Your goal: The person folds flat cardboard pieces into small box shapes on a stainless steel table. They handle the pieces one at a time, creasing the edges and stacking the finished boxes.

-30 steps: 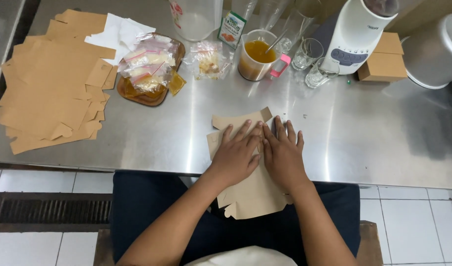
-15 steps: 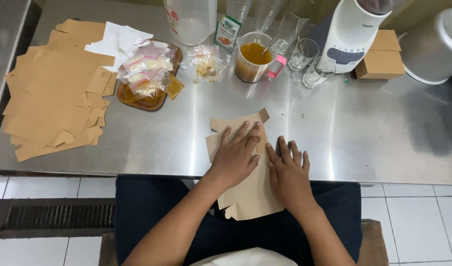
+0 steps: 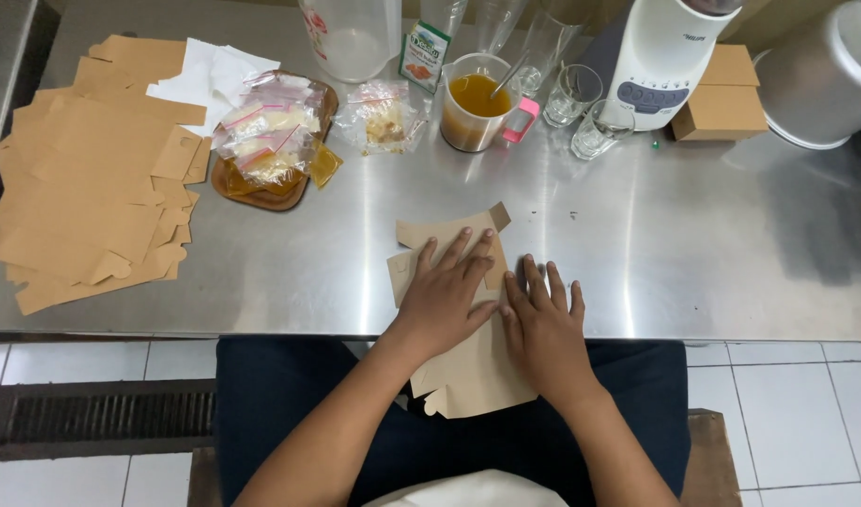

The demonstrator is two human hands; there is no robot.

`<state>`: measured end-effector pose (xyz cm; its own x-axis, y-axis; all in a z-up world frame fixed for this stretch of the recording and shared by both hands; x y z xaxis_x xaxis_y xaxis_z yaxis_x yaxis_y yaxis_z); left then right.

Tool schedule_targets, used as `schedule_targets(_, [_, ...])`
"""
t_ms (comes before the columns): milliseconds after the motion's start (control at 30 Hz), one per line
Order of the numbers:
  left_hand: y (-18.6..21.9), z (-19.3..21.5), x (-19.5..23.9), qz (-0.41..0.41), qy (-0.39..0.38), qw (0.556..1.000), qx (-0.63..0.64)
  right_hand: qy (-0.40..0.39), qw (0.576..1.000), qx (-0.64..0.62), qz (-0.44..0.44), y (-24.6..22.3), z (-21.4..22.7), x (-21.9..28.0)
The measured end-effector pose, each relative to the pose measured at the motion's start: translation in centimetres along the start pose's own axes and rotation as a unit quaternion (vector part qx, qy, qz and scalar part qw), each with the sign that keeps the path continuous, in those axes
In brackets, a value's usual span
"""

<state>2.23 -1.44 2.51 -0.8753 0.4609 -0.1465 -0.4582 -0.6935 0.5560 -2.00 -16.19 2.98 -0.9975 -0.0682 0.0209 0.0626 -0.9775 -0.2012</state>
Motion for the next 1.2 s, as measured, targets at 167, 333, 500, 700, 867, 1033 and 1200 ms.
schedule_targets(167, [0.0, 0.1, -0.1, 0.002, -0.001, 1.000, -0.006, 0.004, 1.000, 0.002, -0.001, -0.5, 0.6, -1.9])
schedule_targets(333, [0.1, 0.3, 0.0, 0.002, -0.006, 1.000, 0.007, 0.013, 1.000, -0.008, 0.000, -0.6, 0.6, -3.6])
schedule_targets(500, [0.1, 0.3, 0.0, 0.000, -0.001, 1.000, -0.003, 0.013, 1.000, -0.022, 0.001, -1.2, 1.0, -4.6])
schedule_targets(700, [0.0, 0.1, 0.0, -0.003, 0.016, 1.000, -0.003, 0.004, 1.000, -0.006, -0.010, -1.0, 1.1, -4.0])
schedule_targets(867, [-0.1, -0.1, 0.0, -0.004, 0.019, 1.000, -0.001, 0.003, 1.000, 0.003, -0.004, -0.6, 0.8, -2.7])
schedule_targets(1033, [-0.1, -0.3, 0.1, -0.003, 0.023, 1.000, -0.007, -0.004, 1.000, 0.016, -0.002, 0.1, 0.2, -0.9])
schedule_targets(1200, [0.0, -0.4, 0.1, 0.002, 0.020, 1.000, -0.006, 0.008, 1.000, 0.014, 0.010, 0.9, -0.3, 0.8])
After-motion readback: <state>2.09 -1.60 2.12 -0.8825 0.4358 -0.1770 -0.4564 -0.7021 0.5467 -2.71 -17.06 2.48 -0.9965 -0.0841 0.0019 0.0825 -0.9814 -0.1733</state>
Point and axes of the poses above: each hand's wrist, its own x-axis away from the middle knuckle, its own z-axis out of the back of the hand, y = z × x, the point moved 3 cm from there along -x, towards the middle knuckle, and after that the axes turned 12 degrees about y, right-handed, at the moved point
